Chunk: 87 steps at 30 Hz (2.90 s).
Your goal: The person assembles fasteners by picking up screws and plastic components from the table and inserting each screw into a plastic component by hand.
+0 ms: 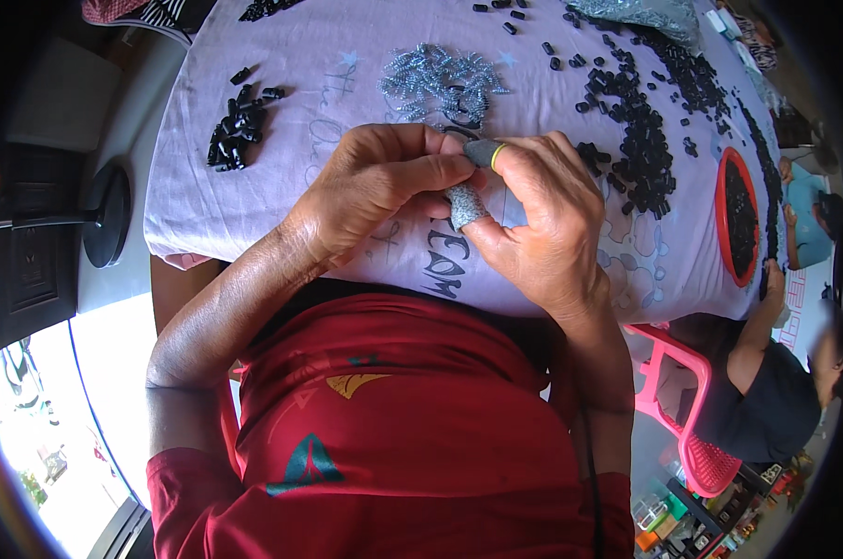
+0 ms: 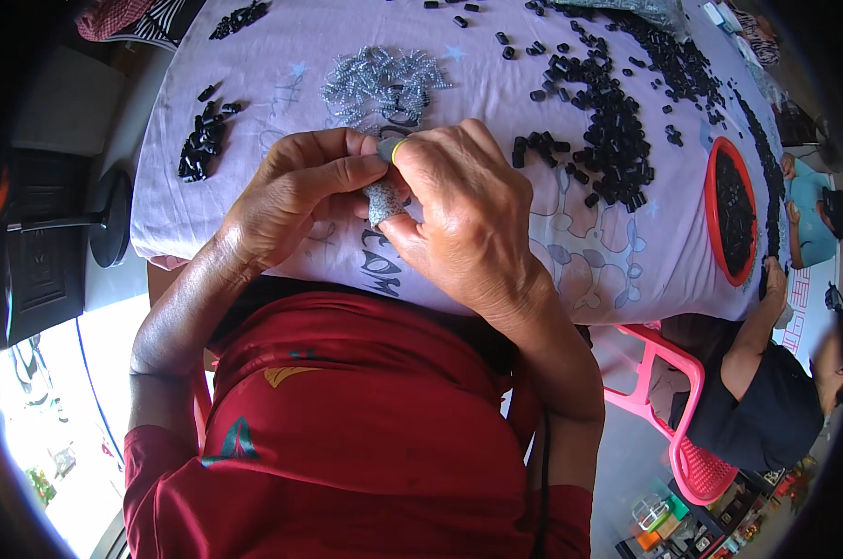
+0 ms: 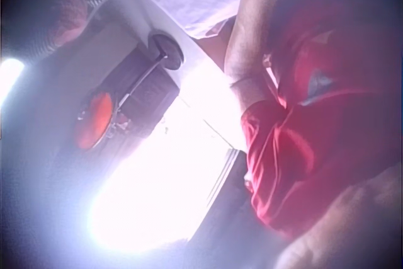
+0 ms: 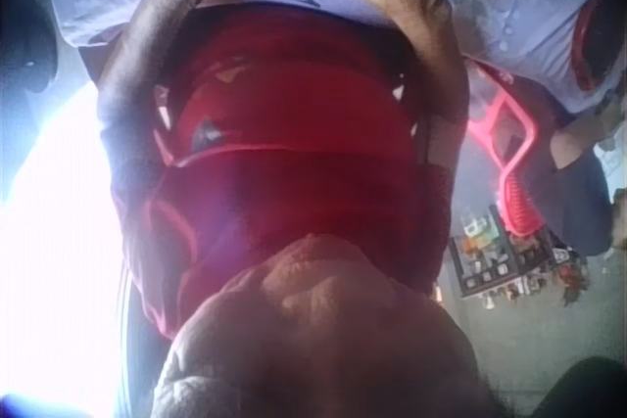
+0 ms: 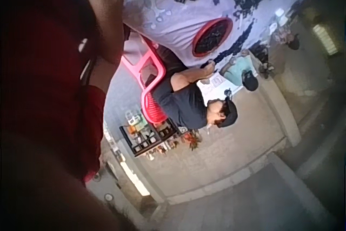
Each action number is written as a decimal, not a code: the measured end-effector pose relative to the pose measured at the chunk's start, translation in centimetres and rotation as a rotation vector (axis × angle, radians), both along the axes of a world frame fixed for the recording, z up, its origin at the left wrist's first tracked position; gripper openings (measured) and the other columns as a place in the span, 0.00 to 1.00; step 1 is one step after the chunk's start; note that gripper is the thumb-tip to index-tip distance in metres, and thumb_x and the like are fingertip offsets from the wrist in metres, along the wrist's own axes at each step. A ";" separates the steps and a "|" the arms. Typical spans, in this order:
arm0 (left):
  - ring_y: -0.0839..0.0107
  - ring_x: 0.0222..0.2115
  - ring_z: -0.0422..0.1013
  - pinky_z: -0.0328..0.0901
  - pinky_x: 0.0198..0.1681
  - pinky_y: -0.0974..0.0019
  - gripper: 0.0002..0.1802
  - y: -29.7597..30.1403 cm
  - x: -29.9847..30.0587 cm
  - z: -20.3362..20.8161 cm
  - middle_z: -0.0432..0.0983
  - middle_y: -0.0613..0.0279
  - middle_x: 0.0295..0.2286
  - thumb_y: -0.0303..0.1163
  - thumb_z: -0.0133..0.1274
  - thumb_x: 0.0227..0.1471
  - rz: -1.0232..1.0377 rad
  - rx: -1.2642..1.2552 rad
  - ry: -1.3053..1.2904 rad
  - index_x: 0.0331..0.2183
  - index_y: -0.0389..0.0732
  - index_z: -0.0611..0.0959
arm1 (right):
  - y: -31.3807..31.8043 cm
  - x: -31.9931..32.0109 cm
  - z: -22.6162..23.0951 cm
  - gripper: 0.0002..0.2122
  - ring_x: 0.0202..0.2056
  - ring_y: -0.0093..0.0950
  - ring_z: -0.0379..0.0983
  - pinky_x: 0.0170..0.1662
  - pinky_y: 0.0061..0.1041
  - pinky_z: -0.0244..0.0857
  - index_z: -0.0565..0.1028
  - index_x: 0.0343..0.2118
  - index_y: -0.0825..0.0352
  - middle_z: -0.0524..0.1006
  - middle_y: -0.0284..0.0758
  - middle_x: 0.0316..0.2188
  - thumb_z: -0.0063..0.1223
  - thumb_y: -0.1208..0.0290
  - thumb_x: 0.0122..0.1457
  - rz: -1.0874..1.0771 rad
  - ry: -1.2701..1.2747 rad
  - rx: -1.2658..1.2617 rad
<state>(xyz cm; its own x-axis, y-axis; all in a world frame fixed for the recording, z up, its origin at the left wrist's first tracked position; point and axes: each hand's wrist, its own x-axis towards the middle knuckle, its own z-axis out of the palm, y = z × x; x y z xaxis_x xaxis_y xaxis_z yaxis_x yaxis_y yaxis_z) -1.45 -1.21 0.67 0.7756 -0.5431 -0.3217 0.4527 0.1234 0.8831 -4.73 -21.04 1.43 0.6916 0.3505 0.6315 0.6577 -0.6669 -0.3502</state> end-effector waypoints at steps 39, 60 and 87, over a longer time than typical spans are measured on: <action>0.78 0.33 0.78 0.75 0.39 0.74 0.12 -0.1 -0.3 -0.6 0.80 0.65 0.33 0.34 0.57 0.63 0.021 -0.060 -0.008 0.42 0.35 0.83 | -0.9 1.0 -0.9 0.20 0.33 0.35 0.74 0.35 0.31 0.72 0.78 0.39 0.72 0.78 0.38 0.35 0.58 0.85 0.37 0.054 -0.150 -0.132; 0.79 0.37 0.76 0.73 0.44 0.73 0.13 0.5 0.3 -0.4 0.81 0.68 0.37 0.33 0.62 0.59 -0.049 -0.227 0.169 0.44 0.37 0.84 | -1.1 0.8 -0.4 0.17 0.34 0.37 0.76 0.36 0.32 0.72 0.80 0.40 0.72 0.80 0.39 0.37 0.65 0.81 0.44 0.105 -0.033 0.066; 0.85 0.28 0.72 0.66 0.31 0.78 0.09 0.7 0.1 0.3 0.81 0.69 0.29 0.35 0.63 0.59 -0.033 -0.087 -0.128 0.37 0.40 0.86 | -0.9 1.0 -0.8 0.16 0.36 0.40 0.77 0.39 0.33 0.72 0.80 0.44 0.73 0.81 0.41 0.39 0.63 0.80 0.50 0.151 0.020 0.066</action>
